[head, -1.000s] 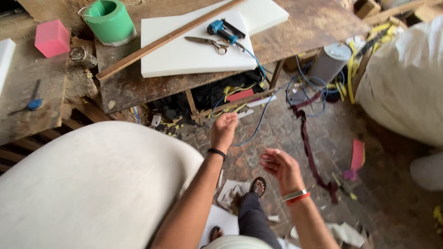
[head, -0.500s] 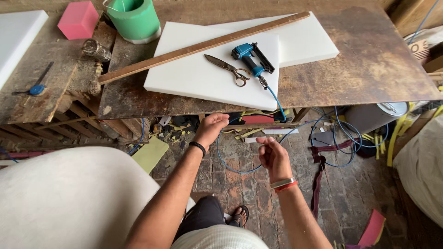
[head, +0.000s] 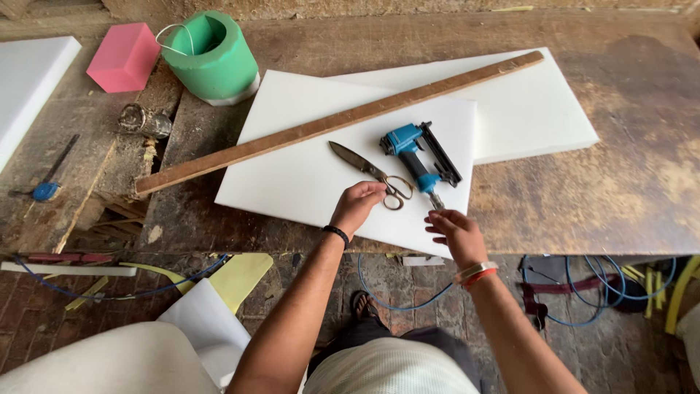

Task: The person removes old fabric from a chair frame using shears, then staples and smooths a new fabric cover over the foam cushion. The person uses a pneumatic staple gun to secure the fabric to the wooden frame.

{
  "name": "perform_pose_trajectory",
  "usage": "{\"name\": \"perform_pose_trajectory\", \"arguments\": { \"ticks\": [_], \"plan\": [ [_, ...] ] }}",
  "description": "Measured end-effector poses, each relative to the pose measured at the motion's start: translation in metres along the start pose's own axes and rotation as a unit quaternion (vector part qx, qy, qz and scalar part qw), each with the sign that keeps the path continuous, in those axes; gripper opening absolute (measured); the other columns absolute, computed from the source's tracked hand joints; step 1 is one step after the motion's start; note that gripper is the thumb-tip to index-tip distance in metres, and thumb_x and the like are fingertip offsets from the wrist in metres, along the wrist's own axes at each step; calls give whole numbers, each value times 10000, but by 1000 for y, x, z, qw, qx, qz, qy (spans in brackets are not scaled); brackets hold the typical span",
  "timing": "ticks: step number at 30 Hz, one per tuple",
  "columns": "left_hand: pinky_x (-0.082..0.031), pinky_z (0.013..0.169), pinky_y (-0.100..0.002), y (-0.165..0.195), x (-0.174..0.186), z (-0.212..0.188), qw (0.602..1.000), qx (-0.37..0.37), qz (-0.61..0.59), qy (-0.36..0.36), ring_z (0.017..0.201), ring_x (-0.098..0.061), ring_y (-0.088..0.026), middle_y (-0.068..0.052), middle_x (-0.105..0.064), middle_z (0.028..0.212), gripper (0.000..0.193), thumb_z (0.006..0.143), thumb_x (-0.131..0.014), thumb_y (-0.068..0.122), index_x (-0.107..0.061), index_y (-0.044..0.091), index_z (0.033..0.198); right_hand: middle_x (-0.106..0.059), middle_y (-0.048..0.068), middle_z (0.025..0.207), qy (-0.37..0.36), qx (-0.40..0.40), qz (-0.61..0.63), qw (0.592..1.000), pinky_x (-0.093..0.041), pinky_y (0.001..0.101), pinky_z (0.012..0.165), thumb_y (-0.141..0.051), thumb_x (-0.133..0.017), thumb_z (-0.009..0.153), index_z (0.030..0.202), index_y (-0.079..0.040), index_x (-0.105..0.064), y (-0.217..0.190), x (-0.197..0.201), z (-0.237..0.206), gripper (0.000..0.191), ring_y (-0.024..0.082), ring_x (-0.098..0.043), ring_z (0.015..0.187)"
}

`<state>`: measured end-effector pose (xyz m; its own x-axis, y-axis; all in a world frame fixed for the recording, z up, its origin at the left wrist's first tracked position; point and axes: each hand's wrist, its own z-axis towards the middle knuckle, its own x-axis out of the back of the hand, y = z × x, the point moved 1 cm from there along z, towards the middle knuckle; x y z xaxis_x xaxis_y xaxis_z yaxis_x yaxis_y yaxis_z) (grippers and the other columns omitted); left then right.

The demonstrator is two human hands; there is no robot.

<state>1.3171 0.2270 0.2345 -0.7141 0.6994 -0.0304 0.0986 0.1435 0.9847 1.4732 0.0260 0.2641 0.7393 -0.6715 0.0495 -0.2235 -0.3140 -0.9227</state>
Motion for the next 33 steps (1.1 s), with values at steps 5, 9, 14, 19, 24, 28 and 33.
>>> {"name": "perform_pose_trajectory", "arguments": {
  "ticks": [5,9,14,19,24,28,33],
  "plan": [
    [-540,978,-323,6,12,27,999,33,23,25,1114,-687,-176,-79,-742,1169,337,919,-684,223,-709,55,1210,-752,103,1199,8,0,-125,992,-539,366,959,-241,-713,911,1276,-68,-707,-32,-11,88,404,235,-705,1095],
    [-545,992,-329,11,39,22,991,36,26,124,1140,-693,-182,-79,-743,1205,351,941,-677,281,-710,64,1215,-689,120,1288,-27,69,-205,976,-506,375,1012,-278,-784,848,1341,-42,-635,-44,-29,165,566,260,-666,1186],
    [-544,985,-372,7,55,-48,946,109,23,304,1163,-682,-196,-81,-740,1232,388,931,-668,323,-722,80,1229,-704,199,1255,-96,174,-392,898,-526,444,1000,-324,-812,815,1328,-46,-614,-20,-60,235,616,366,-678,1149],
    [-536,997,-401,-15,34,-145,892,180,-25,413,1177,-669,-210,-70,-714,1264,413,937,-659,336,-698,107,1278,-642,266,1284,-149,259,-435,849,-509,469,1000,-253,-874,703,1391,-32,-392,2,-91,276,868,434,-639,1150],
    [-558,988,-422,-40,16,-248,883,135,-5,450,1128,-718,-221,-59,-711,1309,393,964,-634,345,-673,73,1245,-630,260,1211,-199,145,-334,910,-492,454,981,-175,-857,792,1384,37,-355,-24,-117,258,805,373,-629,1142],
    [-569,972,-391,-48,3,-334,788,192,-3,585,1094,-720,-207,-77,-752,1218,401,931,-672,352,-702,112,1250,-643,179,1114,-381,172,-184,890,-536,383,694,-89,-832,883,1428,40,-263,-27,-130,146,798,246,-630,828],
    [-561,956,-357,-38,-11,-422,761,141,102,625,1059,-723,-206,-72,-757,1201,385,924,-679,326,-723,106,1236,-635,107,823,-582,147,-180,780,-517,362,506,10,-759,749,1420,-15,-279,-21,-187,-25,825,192,-600,582]
  ]
}}
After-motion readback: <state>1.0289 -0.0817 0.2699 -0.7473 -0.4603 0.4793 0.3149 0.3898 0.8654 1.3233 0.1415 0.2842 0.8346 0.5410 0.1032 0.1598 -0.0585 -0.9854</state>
